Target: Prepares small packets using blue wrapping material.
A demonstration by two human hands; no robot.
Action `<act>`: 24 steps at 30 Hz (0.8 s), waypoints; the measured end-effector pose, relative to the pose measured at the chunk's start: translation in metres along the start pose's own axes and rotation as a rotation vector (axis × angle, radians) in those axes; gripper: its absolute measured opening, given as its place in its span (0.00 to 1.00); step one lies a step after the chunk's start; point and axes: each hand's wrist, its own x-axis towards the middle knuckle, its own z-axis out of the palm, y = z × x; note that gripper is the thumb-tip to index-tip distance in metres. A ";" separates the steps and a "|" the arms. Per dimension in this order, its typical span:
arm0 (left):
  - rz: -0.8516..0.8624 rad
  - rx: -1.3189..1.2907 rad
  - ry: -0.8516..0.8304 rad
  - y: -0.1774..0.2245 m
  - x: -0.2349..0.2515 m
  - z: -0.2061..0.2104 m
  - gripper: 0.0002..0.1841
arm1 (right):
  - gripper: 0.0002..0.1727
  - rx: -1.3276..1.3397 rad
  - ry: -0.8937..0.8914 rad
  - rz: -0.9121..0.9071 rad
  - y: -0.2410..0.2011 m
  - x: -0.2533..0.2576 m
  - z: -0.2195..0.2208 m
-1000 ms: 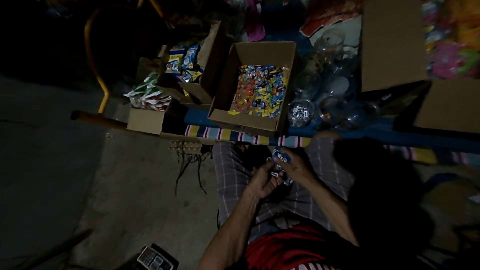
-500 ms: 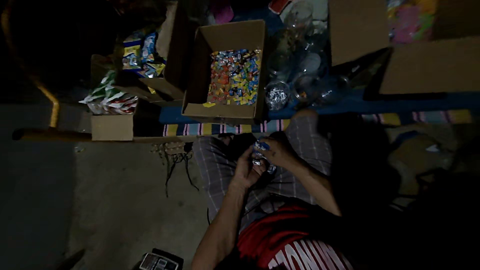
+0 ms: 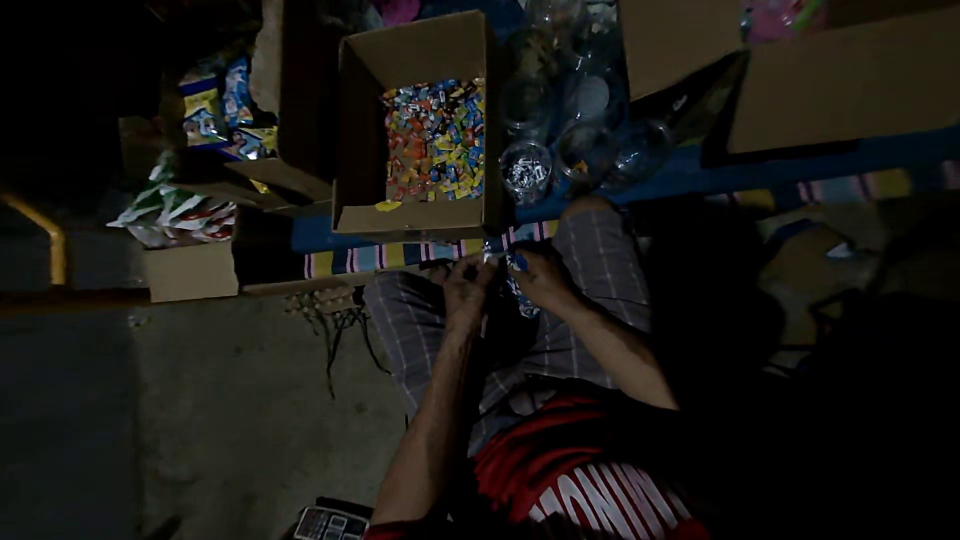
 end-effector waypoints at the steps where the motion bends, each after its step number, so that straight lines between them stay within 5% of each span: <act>1: 0.044 0.087 -0.024 0.011 0.006 0.001 0.14 | 0.18 -0.014 -0.037 0.011 -0.002 0.000 0.000; 8: 0.411 0.512 -0.023 0.080 0.077 0.046 0.14 | 0.15 -0.028 -0.144 0.057 -0.006 -0.002 0.000; 13: 0.395 0.751 -0.079 0.088 0.115 0.071 0.22 | 0.15 -0.075 -0.127 0.062 -0.003 -0.001 -0.001; 16: 0.385 0.515 -0.132 0.070 0.112 0.065 0.21 | 0.16 0.007 -0.070 0.030 0.000 0.000 -0.004; 21: -0.038 -0.049 -0.251 0.036 0.043 0.012 0.18 | 0.26 0.126 0.012 0.074 -0.002 -0.003 -0.011; 24: -0.124 -0.281 -0.262 0.006 0.019 -0.021 0.20 | 0.24 0.172 0.059 0.028 -0.003 -0.007 -0.012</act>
